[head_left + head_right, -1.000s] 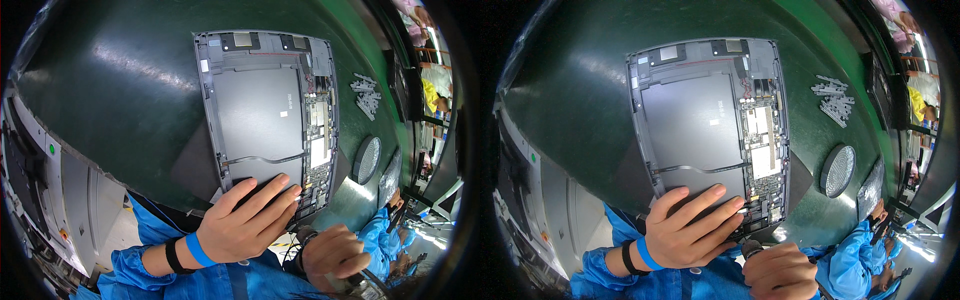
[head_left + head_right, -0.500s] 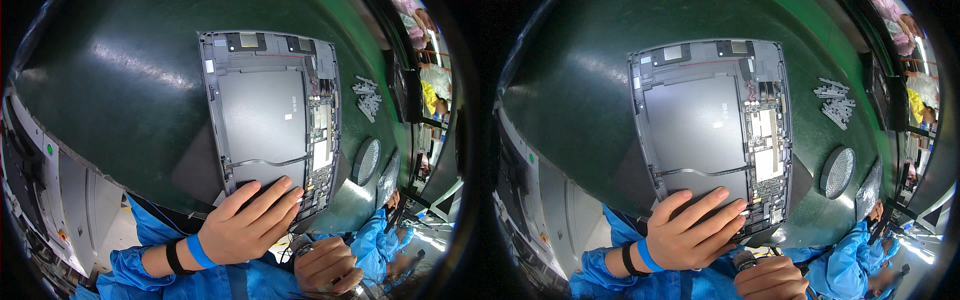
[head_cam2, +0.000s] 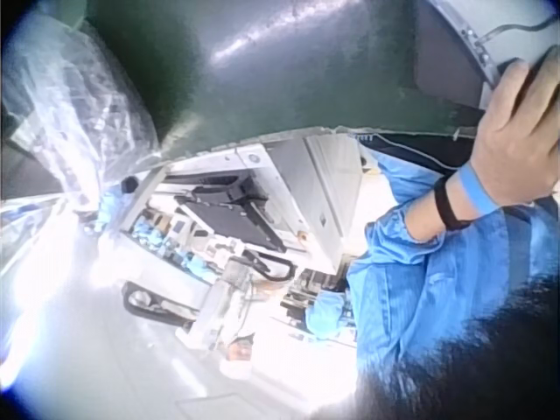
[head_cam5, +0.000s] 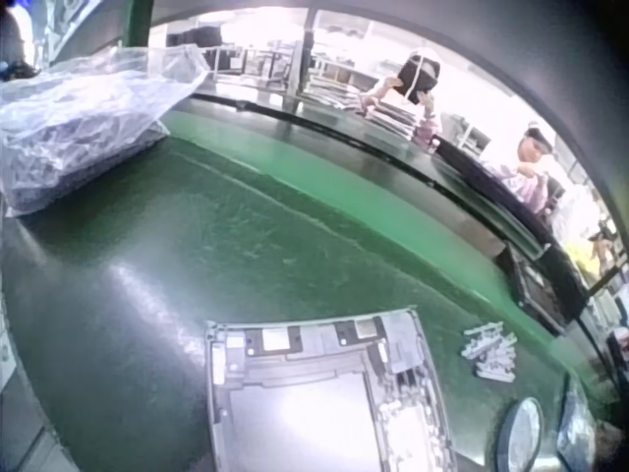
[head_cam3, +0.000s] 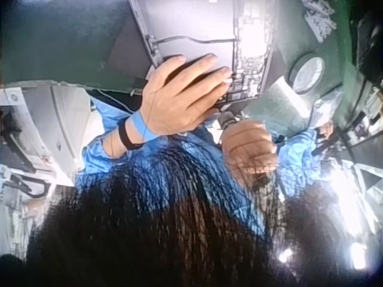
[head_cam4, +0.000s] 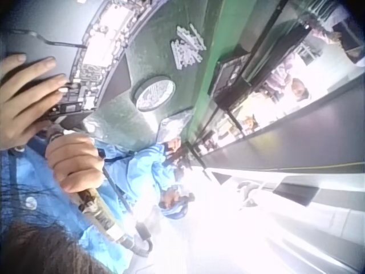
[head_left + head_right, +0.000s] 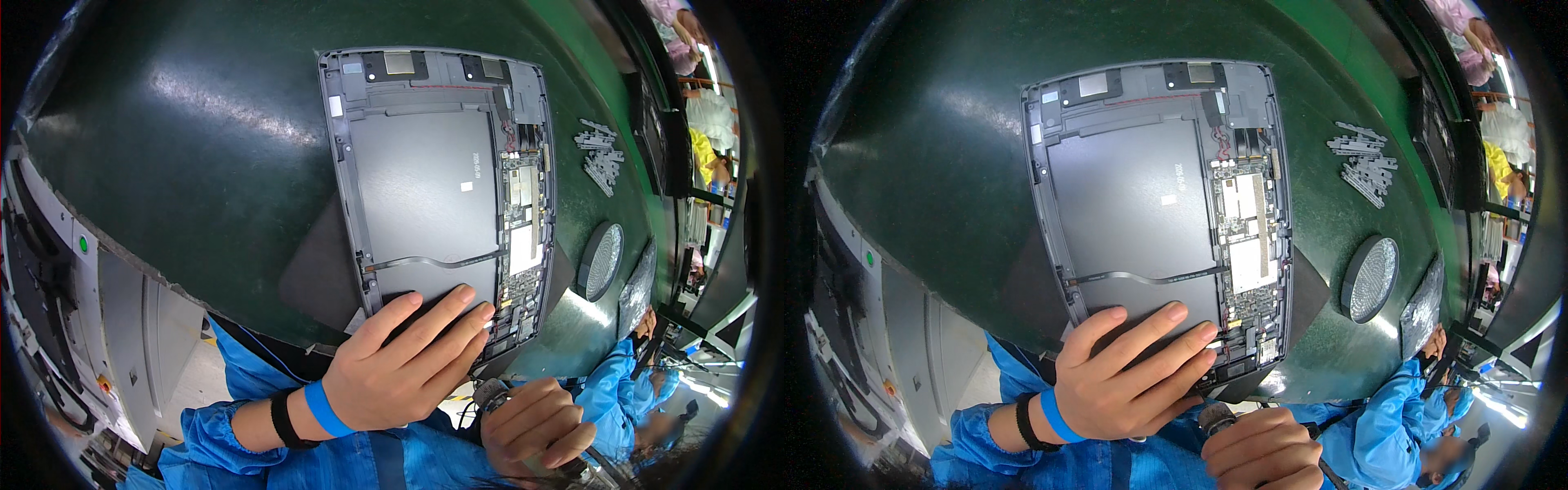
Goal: Assembling and inspecting internal components of a tablet device on a factory assembly line.
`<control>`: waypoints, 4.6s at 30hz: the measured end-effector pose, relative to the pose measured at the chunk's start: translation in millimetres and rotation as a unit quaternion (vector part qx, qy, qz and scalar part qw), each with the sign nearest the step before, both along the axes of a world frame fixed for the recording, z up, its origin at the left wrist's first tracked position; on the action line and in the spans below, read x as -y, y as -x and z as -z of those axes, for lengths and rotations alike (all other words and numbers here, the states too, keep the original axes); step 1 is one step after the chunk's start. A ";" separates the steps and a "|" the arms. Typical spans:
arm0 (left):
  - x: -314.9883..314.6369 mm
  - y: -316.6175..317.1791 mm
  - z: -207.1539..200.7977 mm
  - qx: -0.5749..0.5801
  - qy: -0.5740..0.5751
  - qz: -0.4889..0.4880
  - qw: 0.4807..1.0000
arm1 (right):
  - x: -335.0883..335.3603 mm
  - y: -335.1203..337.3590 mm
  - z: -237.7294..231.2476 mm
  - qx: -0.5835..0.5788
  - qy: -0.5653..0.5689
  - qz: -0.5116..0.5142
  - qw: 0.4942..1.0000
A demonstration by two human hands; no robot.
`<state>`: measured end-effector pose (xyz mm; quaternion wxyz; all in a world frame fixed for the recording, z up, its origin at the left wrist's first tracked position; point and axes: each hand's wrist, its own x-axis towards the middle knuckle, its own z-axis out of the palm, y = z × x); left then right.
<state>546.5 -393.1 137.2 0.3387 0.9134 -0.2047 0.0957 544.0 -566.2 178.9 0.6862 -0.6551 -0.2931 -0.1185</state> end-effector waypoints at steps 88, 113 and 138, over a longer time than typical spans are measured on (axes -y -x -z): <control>-24.5 9.4 19.0 0.084 0.015 0.124 0.989 | -23.0 -16.0 -15.2 -0.072 0.071 -0.011 0.995; -27.0 8.5 8.0 0.098 -0.060 0.110 0.987 | 51.8 -57.6 -27.9 -0.179 -0.302 -0.102 0.931; -35.8 39.5 49.9 0.350 -0.544 0.271 0.713 | 67.9 -65.5 19.0 -0.310 -0.438 -0.184 0.823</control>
